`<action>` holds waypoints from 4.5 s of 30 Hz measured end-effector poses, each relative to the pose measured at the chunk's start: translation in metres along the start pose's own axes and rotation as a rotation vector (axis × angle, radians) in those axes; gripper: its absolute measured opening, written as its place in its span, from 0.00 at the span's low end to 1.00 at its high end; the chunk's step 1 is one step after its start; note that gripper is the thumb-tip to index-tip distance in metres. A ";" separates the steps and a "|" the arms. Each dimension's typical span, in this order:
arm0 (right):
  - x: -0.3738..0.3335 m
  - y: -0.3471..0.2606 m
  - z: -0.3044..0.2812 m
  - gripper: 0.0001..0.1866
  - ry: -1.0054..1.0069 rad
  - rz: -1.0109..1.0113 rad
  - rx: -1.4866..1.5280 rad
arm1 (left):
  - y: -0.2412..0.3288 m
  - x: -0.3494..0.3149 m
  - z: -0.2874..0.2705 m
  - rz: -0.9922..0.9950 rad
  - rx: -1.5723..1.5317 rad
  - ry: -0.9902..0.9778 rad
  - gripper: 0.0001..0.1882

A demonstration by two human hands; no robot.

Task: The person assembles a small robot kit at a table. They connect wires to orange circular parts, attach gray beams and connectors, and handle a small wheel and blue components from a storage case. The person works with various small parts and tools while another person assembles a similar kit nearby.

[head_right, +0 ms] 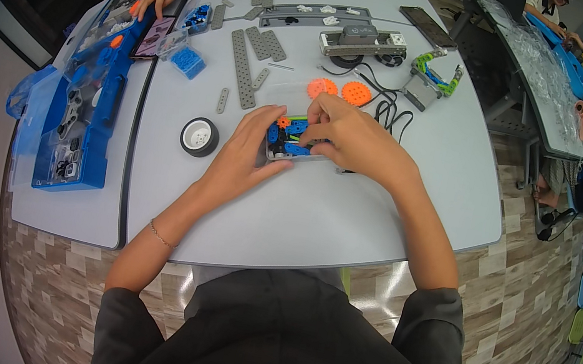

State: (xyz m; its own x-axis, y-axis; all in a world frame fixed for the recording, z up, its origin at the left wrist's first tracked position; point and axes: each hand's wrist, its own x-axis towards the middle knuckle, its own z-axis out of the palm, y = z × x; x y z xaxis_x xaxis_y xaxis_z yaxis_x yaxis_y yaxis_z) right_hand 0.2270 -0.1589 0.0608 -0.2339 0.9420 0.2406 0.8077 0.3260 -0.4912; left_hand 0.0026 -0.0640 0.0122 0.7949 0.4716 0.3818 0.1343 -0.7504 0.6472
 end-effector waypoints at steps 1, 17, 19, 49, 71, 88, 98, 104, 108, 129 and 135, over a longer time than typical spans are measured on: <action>0.000 0.000 0.001 0.11 0.003 -0.004 -0.007 | 0.000 0.000 0.000 -0.008 0.002 -0.002 0.43; 0.000 0.001 0.005 0.06 0.043 -0.011 -0.059 | 0.002 0.000 0.001 0.005 0.011 0.009 0.43; 0.000 0.000 0.005 0.06 0.031 0.012 -0.061 | 0.002 0.000 0.001 -0.004 0.011 0.003 0.43; 0.023 -0.031 0.027 0.12 0.212 0.305 0.890 | -0.007 -0.044 -0.065 0.052 0.404 0.350 0.35; 0.043 -0.024 0.064 0.10 0.222 -0.162 -0.085 | -0.023 -0.016 -0.041 -0.073 0.250 0.080 0.11; 0.043 -0.028 0.065 0.09 0.274 -0.159 -0.089 | -0.026 -0.021 -0.034 0.066 0.424 0.220 0.11; 0.040 -0.033 0.064 0.09 0.332 -0.203 -0.192 | -0.016 -0.017 -0.022 -0.020 0.094 0.215 0.17; 0.037 -0.034 0.059 0.07 0.381 -0.149 -0.005 | -0.009 -0.019 -0.014 -0.101 -0.152 0.296 0.14; 0.038 -0.034 0.056 0.08 0.362 -0.081 0.141 | -0.008 -0.018 -0.011 -0.186 -0.376 0.323 0.16; 0.039 -0.039 0.043 0.13 0.212 0.312 0.480 | -0.009 -0.017 -0.012 -0.301 -0.687 0.236 0.19; 0.040 -0.035 0.043 0.10 0.164 0.373 0.577 | -0.011 -0.017 -0.010 -0.288 -0.693 0.237 0.19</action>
State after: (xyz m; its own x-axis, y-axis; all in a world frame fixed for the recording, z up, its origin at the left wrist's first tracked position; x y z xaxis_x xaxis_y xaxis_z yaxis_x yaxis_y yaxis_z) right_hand 0.1655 -0.1293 0.0516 0.1238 0.9898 0.0703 0.3917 0.0163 -0.9199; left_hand -0.0184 -0.0595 0.0047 0.6269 0.7483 0.2169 -0.1456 -0.1609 0.9762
